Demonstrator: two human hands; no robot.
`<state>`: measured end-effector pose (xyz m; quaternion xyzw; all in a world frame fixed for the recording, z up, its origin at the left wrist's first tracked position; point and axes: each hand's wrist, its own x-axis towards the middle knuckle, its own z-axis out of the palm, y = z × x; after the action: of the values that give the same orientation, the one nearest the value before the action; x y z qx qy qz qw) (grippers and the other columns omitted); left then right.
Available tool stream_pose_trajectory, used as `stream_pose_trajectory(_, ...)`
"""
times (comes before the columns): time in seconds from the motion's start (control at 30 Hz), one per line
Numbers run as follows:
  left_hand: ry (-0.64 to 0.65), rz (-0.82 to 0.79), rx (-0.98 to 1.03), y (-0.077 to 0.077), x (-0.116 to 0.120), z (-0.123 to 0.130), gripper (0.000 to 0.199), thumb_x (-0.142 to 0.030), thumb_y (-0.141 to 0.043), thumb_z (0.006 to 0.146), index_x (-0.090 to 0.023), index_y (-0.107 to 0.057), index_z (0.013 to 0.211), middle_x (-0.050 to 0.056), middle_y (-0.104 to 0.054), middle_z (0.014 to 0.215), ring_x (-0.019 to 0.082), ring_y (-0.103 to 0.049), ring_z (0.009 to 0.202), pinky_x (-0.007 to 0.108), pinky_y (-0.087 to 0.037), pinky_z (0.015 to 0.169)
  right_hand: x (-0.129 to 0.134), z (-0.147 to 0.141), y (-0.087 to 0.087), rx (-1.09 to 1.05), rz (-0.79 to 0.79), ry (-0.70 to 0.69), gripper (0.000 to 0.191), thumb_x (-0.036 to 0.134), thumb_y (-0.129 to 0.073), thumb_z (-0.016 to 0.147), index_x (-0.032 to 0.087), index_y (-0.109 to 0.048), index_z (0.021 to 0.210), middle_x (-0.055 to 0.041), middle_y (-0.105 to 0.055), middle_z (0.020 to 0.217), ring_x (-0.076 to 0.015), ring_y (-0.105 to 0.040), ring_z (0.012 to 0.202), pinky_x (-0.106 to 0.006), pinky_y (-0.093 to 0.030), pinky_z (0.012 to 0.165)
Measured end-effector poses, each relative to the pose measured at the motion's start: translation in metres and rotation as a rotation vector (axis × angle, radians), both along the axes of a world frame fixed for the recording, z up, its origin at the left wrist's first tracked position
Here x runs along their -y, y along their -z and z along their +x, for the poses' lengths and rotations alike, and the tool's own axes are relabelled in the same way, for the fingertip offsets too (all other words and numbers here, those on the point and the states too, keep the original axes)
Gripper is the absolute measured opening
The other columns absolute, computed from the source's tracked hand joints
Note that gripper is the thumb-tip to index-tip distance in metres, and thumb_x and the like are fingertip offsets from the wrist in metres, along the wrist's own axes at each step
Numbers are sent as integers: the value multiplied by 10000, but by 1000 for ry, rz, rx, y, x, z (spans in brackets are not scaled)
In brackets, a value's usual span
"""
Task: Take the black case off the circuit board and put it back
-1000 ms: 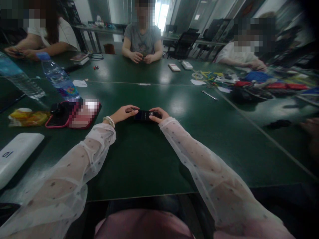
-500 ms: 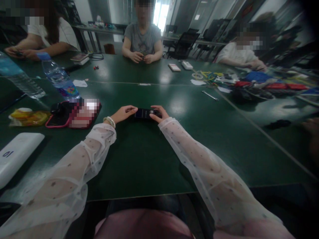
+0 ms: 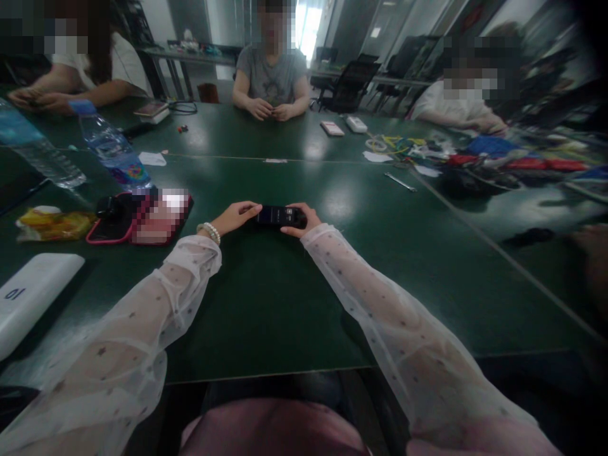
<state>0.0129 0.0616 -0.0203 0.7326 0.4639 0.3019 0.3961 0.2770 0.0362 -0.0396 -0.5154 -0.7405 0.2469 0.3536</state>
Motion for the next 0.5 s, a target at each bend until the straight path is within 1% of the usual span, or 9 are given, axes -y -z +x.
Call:
stream_pose_trajectory(0.07,0,10,-6,-1,1,1,628,-694,-512,853,-148,-687,1110,90,-714,1043,227,-641,944,352,-485,873,-2,1,2,33,29,-6,593,389,-821,650,321,-579,1187,-64,-607,1150,-311,-523,1161,-554,-458,1022)
stream_pose_trajectory(0.13,3,18,-20,-1,1,0,626,-696,-500,858,-153,-689,1105,86,-711,1023,219,-635,913,344,-485,843,-3,1,3,75,49,8,575,372,-805,667,331,-572,1192,-60,-594,1180,-323,-507,1176,-572,-451,1022)
stream_pose_trajectory(0.23,-1,30,-53,-1,2,0,644,-712,-474,865,-155,-694,1101,79,-703,974,206,-624,850,334,-481,793,-3,1,4,108,92,17,604,374,-803,672,333,-557,1222,-70,-560,1237,-340,-486,1207,-587,-441,1022)
stream_pose_trajectory(0.3,2,48,-73,-1,2,-1,664,-726,-459,865,-152,-695,1102,76,-697,951,203,-616,826,330,-476,770,-2,1,3,85,104,6,628,337,-791,687,334,-536,1261,-70,-553,1254,-333,-487,1206,-568,-453,1013)
stream_pose_trajectory(0.4,7,79,-92,0,0,-2,687,-736,-449,864,-149,-687,1128,78,-698,965,211,-617,850,335,-480,775,1,0,2,25,67,4,627,283,-764,712,335,-525,1289,-65,-572,1229,-312,-508,1180,-539,-468,1000)
stream_pose_trajectory(0.5,14,82,-89,2,-1,-2,743,-766,-439,847,-141,-662,1182,99,-703,1040,235,-633,921,360,-492,829,2,-1,1,5,39,9,586,295,-761,719,318,-550,1265,-78,-587,1187,-311,-527,1169,-546,-464,996)
